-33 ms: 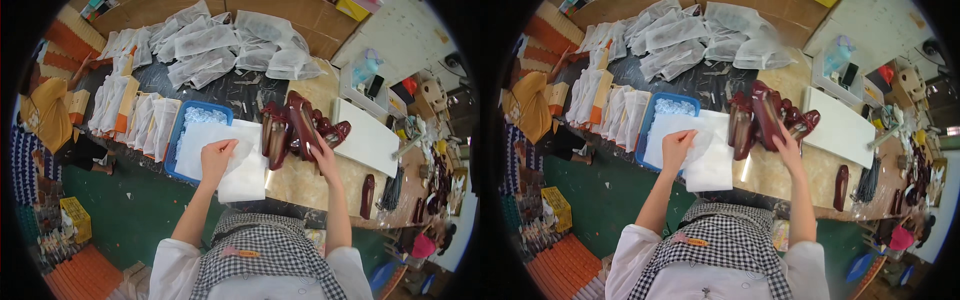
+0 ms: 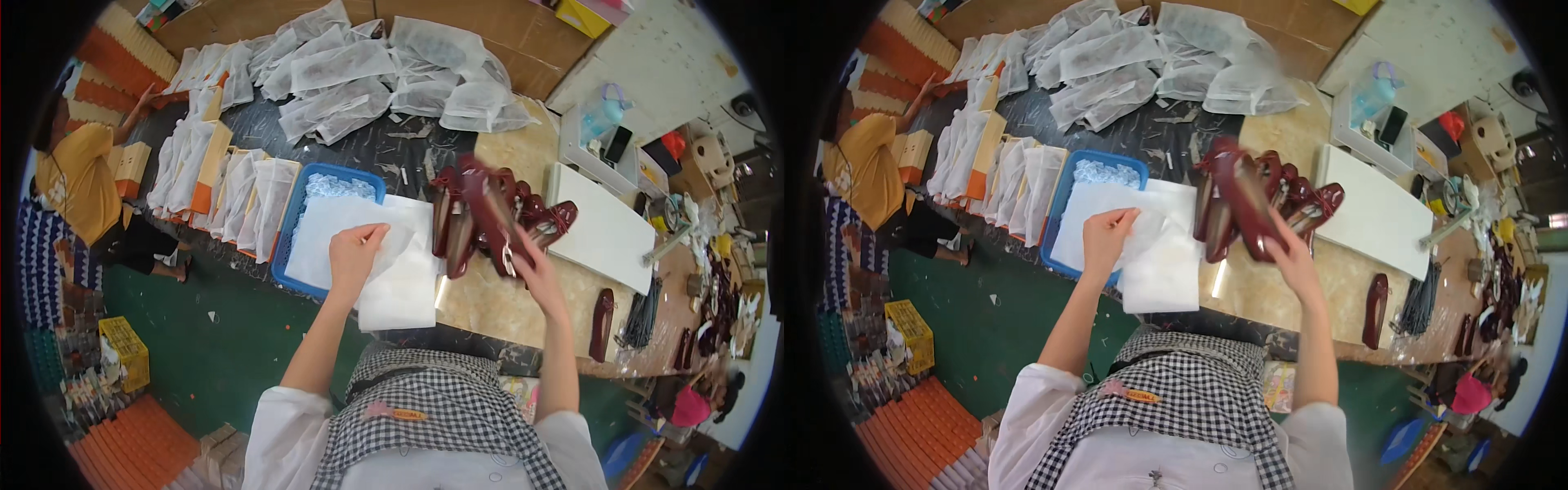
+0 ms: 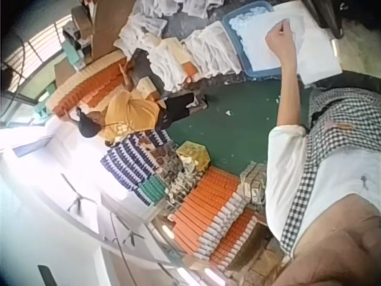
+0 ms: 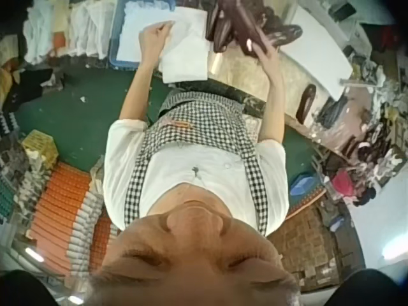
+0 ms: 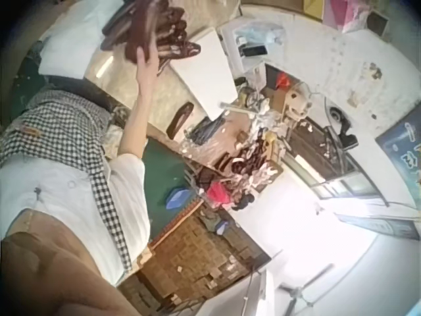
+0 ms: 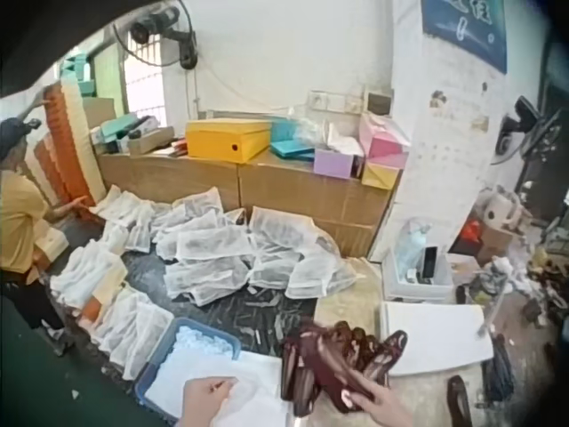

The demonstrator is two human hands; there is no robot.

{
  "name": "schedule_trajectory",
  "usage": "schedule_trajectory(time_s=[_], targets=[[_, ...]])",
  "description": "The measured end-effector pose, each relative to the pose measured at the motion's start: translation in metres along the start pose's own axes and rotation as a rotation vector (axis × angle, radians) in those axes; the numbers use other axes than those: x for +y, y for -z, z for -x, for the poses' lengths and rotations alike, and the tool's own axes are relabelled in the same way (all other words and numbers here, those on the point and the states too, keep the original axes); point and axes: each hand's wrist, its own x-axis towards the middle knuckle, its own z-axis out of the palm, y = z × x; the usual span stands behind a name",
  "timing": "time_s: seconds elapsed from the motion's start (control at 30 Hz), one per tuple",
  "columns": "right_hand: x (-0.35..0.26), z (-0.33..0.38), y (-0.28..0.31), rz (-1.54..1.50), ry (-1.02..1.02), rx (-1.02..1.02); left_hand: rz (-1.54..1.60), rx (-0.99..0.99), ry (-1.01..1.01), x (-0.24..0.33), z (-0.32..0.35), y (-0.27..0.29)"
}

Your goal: The person prepares maroon shoes for packaging by inserting metal shoe trees and wiping the interior with a cloth. They then place the shoes into white tissue paper and attach price tags to the bows.

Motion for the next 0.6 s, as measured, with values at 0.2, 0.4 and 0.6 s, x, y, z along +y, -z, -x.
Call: schedule_trajectory(time_s=[0.2,0.4,0.6], targets=[[-0.073,0.048,-0.07,0.414,0.19,-0.313,-0.15,0.056,-0.523,0.005,0.023,-0.003],[-0.111,-0.097,-0.144,-0.458,0.141,-0.226,-0.126,0.305,-0.643,0.013,0.052,0.005],[-0.044,-0.057,-0.125,-0.375,-0.021,-0.354,-0.662,-0.659,-0.439,-0.125,0.129,-0.054]])
